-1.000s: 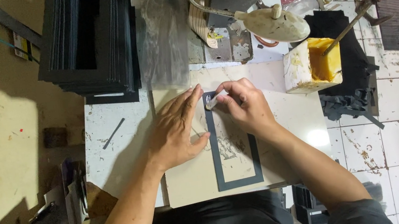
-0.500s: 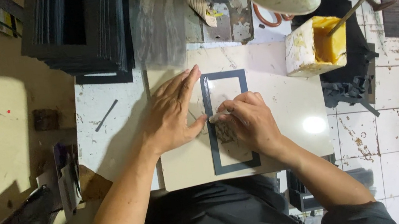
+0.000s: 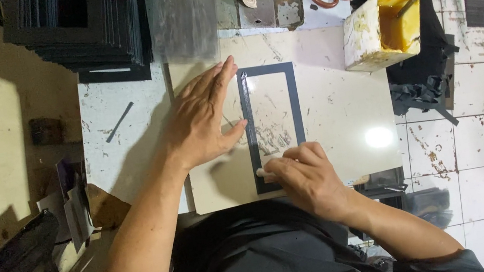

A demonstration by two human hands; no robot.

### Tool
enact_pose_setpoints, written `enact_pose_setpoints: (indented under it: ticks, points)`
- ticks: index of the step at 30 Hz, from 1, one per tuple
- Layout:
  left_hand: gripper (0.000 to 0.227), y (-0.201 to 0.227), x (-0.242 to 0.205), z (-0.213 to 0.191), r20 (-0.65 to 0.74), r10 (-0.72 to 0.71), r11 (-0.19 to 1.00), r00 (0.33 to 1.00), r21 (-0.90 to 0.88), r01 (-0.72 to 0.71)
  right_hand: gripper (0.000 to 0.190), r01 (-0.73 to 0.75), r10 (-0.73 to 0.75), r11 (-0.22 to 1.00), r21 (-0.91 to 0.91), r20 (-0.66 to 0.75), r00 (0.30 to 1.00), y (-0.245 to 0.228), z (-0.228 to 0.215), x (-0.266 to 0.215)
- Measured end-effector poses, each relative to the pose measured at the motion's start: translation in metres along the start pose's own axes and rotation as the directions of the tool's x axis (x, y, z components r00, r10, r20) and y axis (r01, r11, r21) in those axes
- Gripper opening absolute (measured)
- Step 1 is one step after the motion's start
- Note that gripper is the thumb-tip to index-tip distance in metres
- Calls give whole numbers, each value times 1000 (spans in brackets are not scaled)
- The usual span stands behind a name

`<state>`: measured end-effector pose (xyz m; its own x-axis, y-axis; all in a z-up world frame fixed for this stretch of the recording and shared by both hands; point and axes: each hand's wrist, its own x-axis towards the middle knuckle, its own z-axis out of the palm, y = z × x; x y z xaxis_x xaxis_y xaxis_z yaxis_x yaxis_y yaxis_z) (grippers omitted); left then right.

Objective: Applying glue to the edges of rectangular leather pieces using an applicator.

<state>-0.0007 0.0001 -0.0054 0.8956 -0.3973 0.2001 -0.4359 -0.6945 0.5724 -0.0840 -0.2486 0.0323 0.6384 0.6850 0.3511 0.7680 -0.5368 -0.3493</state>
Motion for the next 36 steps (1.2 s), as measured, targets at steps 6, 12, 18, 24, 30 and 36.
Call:
enact_pose_setpoints:
  ticks: [6,12,18,24,30,36]
  points:
    - [113,3,-1,-1,0,-10,1000,1000,2,10,30,95,-94,993,-72,26,995,-18,-9,-10]
    - [115,4,0,-2,-1,-4,1000,1000,-7,4,33,79,-78,996,-32,20,997,-9,-55,-11]
    - [93,16,-8,4,-46,87,996,995,24,-86,23,-362,328,930,-64,-297,897,46,-133,-9]
    - [52,113,-34,8,117,172,984,978,-61,-166,17,-542,457,838,-62,-463,759,131,-147,17]
    - [12,105,-51,8,254,24,997,967,67,-42,13,-467,358,862,-198,-415,836,182,-133,24]
    - [21,45,-79,-1,52,-316,907,947,311,285,14,-493,404,847,-198,-364,839,180,-141,31]
